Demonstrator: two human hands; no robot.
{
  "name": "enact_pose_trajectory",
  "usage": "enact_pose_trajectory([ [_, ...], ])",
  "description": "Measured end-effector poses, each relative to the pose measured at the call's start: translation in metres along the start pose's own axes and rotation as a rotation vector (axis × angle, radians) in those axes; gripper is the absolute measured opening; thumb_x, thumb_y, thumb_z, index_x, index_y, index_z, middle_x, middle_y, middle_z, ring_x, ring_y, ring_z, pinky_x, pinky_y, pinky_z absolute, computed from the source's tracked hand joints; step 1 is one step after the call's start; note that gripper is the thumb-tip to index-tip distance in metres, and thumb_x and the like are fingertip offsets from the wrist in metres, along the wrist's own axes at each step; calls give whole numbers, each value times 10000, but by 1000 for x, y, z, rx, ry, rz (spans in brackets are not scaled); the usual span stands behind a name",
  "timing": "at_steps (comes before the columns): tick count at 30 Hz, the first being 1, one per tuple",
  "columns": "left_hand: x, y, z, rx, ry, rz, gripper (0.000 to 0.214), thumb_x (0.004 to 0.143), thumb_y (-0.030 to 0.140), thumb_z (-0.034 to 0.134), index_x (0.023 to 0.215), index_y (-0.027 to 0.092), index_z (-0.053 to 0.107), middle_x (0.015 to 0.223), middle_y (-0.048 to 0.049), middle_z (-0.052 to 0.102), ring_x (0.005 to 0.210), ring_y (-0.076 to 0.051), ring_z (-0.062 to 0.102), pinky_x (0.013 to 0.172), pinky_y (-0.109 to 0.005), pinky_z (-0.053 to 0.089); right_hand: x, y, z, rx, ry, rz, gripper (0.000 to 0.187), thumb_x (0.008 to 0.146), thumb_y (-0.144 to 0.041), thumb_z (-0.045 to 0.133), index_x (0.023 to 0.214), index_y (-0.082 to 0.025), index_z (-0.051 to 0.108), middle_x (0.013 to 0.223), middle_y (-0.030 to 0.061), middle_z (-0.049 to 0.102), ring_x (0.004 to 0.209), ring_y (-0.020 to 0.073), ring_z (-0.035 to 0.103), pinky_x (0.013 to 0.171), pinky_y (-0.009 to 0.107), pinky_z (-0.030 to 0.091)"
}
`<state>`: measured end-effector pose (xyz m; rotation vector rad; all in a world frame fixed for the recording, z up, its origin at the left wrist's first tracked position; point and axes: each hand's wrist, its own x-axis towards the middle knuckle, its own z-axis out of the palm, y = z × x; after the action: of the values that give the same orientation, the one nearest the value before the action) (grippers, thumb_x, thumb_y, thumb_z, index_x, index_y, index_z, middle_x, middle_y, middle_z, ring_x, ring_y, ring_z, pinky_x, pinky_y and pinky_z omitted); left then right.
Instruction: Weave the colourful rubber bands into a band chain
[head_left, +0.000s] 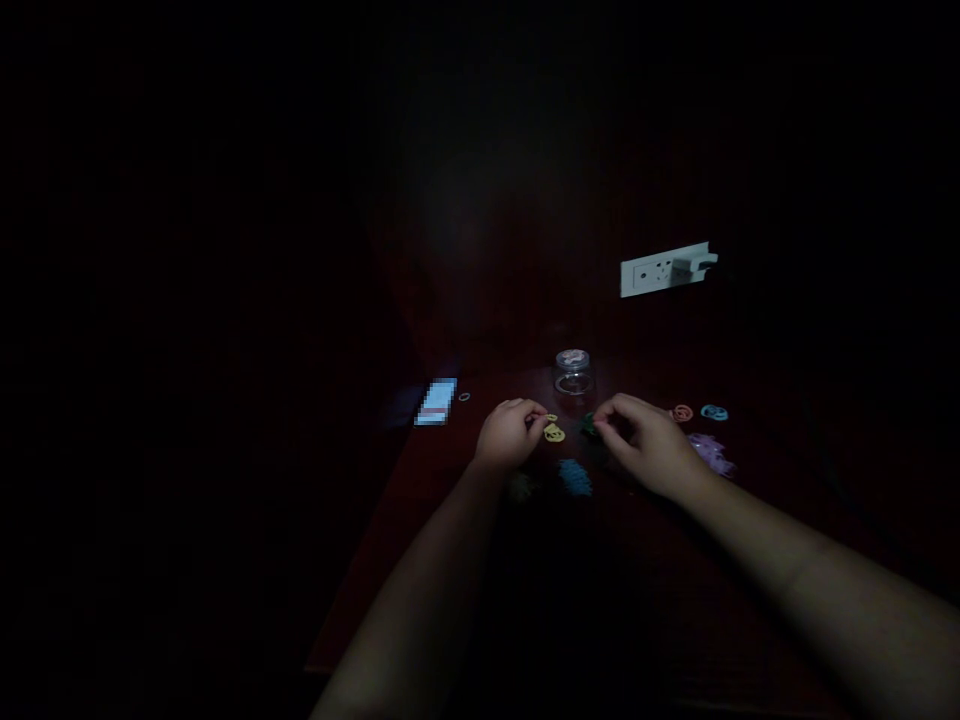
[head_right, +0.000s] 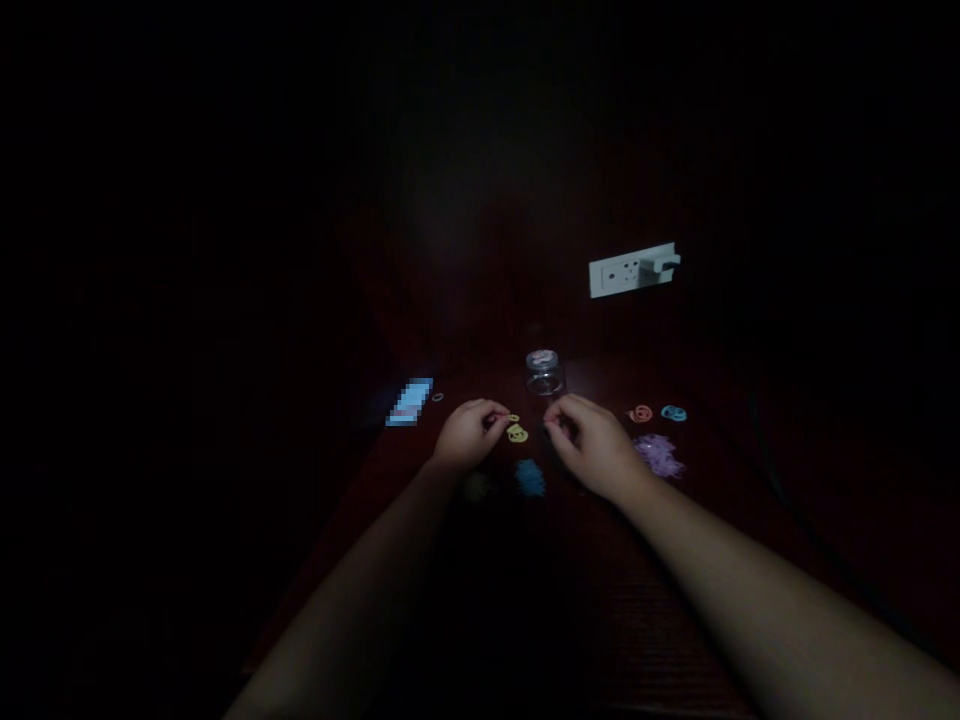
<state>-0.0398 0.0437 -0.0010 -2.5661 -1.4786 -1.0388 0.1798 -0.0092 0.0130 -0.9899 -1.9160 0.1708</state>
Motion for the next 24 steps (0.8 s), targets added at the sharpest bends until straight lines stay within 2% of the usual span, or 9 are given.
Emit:
enact_pose_trajectory([
  [7,0,-2,9,46,-121,4,154,870,279,605,940,199,717,935,-44,717,891,-196,632,845,-319,489,0,-4,0,21,-11,-1,70,867,-192,541,812,-204,584,783,41,631,712,184,585,661,306,455],
  [16,1,5,3,7,-150,80,176,870,231,587,981,199,720,1010,-37,727,960,-199,637,938,-337,475,0,-5,-2,19,-14,-6,66,856,-187,546,807,-198,589,782,45,634,710,186,588,663,309,456],
  [20,1,0,-6,25,-74,13,183,893,226,551,973,211,715,1007,-32,723,979,-195,632,937,-322,478,-1,-2,-1,22,-4,-19,63,862,-185,548,814,-201,585,788,41,629,725,190,591,681,316,461],
  [24,0,-21,-19,49,42,-150,203,906,208,517,983,204,706,1013,-41,719,973,-197,638,924,-322,493,-1,1,-1,16,0,-20,66,871,-181,543,820,-203,579,800,40,618,739,192,590,687,316,459],
])
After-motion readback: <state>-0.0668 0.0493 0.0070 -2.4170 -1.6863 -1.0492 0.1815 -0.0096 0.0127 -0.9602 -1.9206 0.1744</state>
